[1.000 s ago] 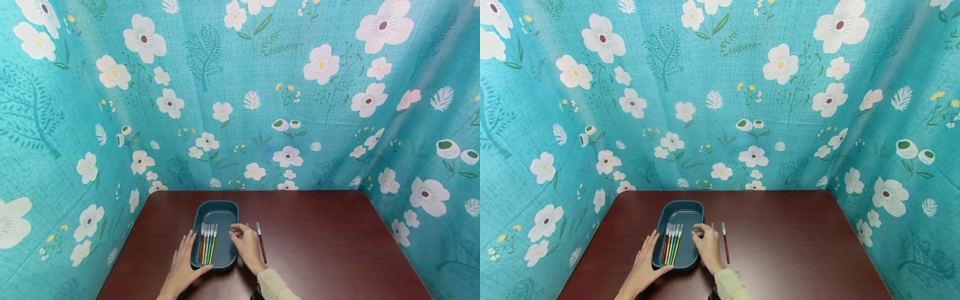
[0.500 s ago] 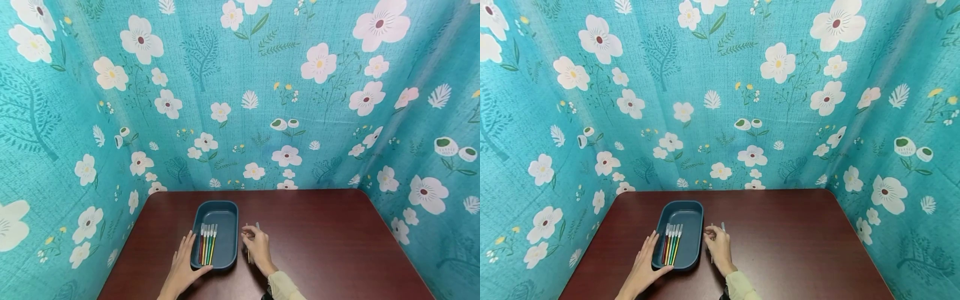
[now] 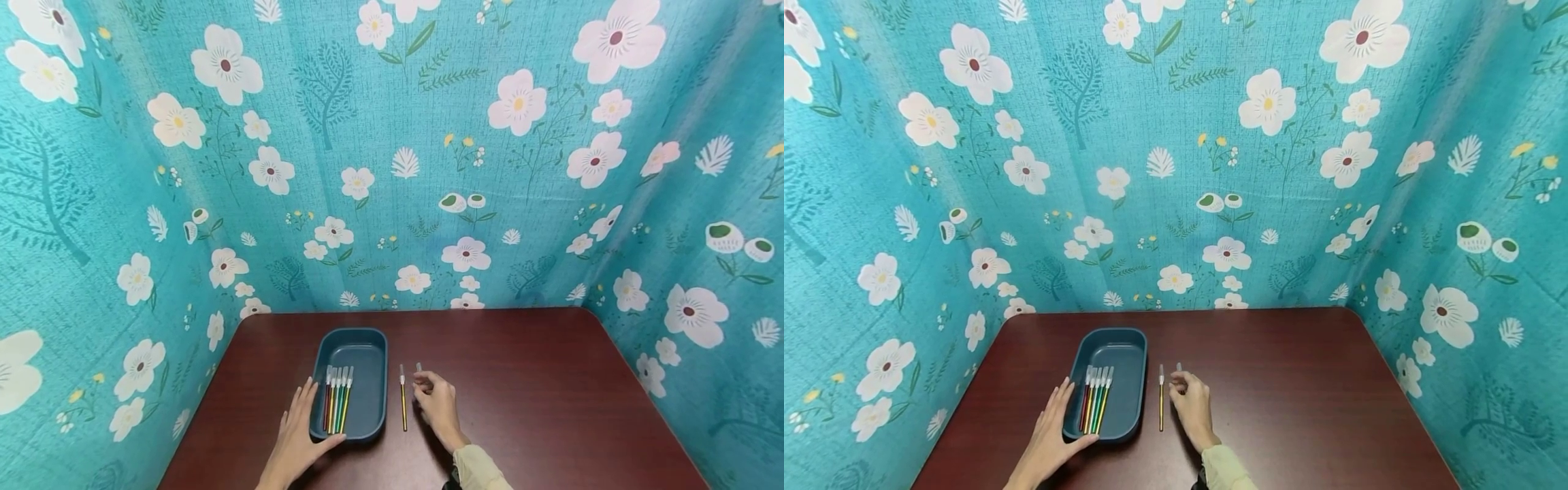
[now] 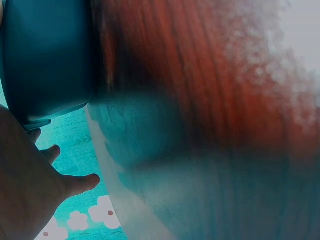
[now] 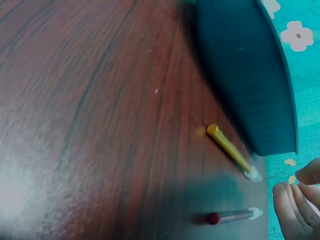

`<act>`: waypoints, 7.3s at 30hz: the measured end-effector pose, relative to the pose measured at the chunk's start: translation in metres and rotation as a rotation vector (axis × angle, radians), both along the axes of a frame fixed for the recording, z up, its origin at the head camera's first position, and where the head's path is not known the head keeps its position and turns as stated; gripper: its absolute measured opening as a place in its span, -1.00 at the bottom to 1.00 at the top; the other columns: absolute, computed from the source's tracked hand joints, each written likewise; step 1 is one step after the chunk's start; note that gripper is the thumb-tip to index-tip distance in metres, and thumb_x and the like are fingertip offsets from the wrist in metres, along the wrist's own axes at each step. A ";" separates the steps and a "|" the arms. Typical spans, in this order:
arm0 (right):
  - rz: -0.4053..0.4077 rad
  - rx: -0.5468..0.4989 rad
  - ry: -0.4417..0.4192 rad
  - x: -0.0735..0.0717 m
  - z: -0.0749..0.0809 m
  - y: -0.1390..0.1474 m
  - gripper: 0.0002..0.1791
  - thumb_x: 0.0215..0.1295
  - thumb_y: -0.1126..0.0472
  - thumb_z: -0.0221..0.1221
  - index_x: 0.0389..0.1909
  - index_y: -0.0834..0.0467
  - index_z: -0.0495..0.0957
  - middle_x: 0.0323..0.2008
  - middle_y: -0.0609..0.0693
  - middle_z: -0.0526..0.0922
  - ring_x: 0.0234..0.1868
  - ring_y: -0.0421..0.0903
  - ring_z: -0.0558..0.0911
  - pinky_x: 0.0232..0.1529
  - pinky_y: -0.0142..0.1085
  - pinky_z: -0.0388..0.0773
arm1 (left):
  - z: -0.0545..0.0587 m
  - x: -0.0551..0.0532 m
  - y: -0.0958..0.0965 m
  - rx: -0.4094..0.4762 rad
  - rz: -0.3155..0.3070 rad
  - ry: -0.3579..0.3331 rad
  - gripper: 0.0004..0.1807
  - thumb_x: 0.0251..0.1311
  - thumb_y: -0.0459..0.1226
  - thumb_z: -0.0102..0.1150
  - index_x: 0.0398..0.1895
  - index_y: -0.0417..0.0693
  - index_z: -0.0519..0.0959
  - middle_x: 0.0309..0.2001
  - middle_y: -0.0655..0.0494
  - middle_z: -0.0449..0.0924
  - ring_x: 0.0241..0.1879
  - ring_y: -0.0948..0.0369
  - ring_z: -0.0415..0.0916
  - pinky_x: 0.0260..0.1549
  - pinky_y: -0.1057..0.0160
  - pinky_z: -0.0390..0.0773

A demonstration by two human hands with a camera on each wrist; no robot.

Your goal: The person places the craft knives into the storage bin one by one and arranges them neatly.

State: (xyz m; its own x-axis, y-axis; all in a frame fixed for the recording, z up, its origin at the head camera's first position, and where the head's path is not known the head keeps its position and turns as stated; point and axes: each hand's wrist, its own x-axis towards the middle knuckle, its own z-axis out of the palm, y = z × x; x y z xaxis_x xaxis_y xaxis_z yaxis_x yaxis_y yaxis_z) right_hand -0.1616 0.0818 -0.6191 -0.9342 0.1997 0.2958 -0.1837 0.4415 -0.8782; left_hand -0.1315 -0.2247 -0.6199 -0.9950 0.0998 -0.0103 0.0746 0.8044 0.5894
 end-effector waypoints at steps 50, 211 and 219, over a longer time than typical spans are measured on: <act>-0.165 0.195 -0.126 -0.004 -0.027 0.006 -0.62 -0.14 0.48 0.39 -0.18 0.24 0.77 -0.42 -0.04 0.79 -0.41 -0.07 0.76 -0.29 -0.01 0.67 | 0.002 0.002 0.002 -0.014 0.012 0.011 0.37 -0.02 0.41 0.47 0.73 0.01 0.01 0.72 -0.06 -0.13 0.66 -0.23 -0.17 0.37 -0.63 -0.10; 0.052 0.037 -0.036 0.007 0.019 -0.039 -0.69 0.09 0.52 0.47 -0.11 0.32 0.75 -0.22 0.15 0.79 -0.31 -0.03 0.78 -0.29 -0.34 0.71 | -0.003 0.001 -0.001 0.006 0.004 0.026 0.37 -0.01 0.37 0.50 0.73 -0.01 0.01 0.72 -0.10 -0.11 0.65 -0.25 -0.16 0.40 -0.59 -0.06; 0.004 0.060 -0.066 0.005 0.007 -0.034 -0.67 0.07 0.52 0.48 -0.10 0.31 0.74 -0.25 0.15 0.78 -0.31 -0.01 0.79 -0.24 -0.26 0.73 | -0.002 0.000 0.000 0.006 0.014 0.013 0.38 -0.02 0.38 0.50 0.73 -0.01 0.00 0.72 -0.09 -0.12 0.66 -0.24 -0.17 0.41 -0.59 -0.08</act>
